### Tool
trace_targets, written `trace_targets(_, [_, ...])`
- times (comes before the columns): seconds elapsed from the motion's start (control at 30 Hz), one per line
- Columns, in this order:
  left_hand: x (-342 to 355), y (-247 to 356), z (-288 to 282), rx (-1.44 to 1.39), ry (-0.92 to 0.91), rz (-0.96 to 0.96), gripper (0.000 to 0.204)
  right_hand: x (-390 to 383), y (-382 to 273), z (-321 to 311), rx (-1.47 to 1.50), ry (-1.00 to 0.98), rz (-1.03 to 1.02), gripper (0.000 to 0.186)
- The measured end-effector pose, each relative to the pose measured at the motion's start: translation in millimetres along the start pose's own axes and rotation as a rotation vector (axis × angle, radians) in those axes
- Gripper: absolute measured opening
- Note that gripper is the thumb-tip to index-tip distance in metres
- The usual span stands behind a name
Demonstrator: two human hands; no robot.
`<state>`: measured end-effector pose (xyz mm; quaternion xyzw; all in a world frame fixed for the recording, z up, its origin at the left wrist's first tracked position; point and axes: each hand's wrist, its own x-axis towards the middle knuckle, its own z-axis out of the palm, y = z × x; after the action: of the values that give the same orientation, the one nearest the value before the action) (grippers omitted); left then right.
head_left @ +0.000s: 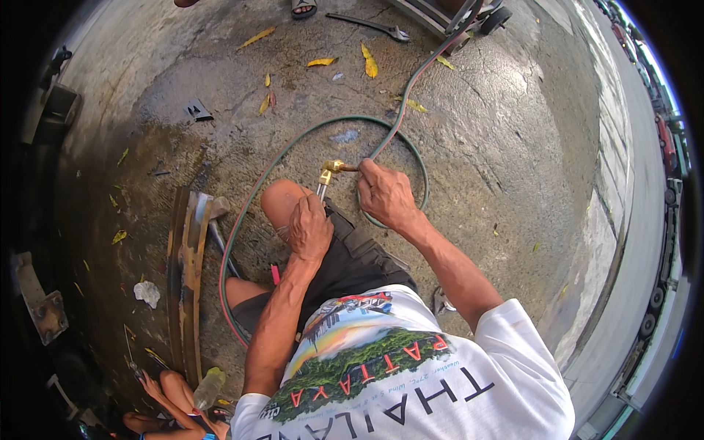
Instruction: The person adjusts a brass torch nozzle connected to hoses, then ignites the torch and uses it to cut a metal bar resting on a wooden support. Sparks are visible as the torch is applied to the metal.
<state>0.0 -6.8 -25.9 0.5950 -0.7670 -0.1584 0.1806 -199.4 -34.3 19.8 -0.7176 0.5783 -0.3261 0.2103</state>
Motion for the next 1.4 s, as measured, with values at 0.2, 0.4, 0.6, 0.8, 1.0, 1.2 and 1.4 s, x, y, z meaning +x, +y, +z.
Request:
trace_targets(0.2, [-2, -7, 15, 0.061, 0.034, -0.017, 0.041, -1, -1, 0, -0.048, -0.031, 0.044, 0.009])
trace_targets(0.4, [-1, -7, 12, 0.049, 0.049, -0.018, 0.044, -4, -7, -10, -0.062, 0.007, 0.053, 0.012])
trace_targets(0.6, [0, -2, 9, 0.046, 0.063, 0.008, 0.043, -4, -8, -10, -0.200, -0.025, -0.007, 0.011])
trace_targets(0.8, [-3, -6, 15, 0.052, 0.032, -0.011, 0.041, 0, -7, -1, -0.258, -0.052, -0.048, 0.011])
trace_targets(1.0, [-1, -4, 11, 0.056, 0.030, -0.028, 0.042, -2, -4, -8, -0.253, -0.069, -0.061, 0.011])
trace_targets(1.2, [-1, -4, 15, 0.066, 0.037, -0.020, 0.043, -1, -6, -5, -0.259, -0.100, -0.029, 0.012])
trace_targets(1.4, [-2, 3, 7, 0.089, 0.131, 0.068, 0.026, -2, -6, -17, -0.242, -0.147, -0.028, 0.014])
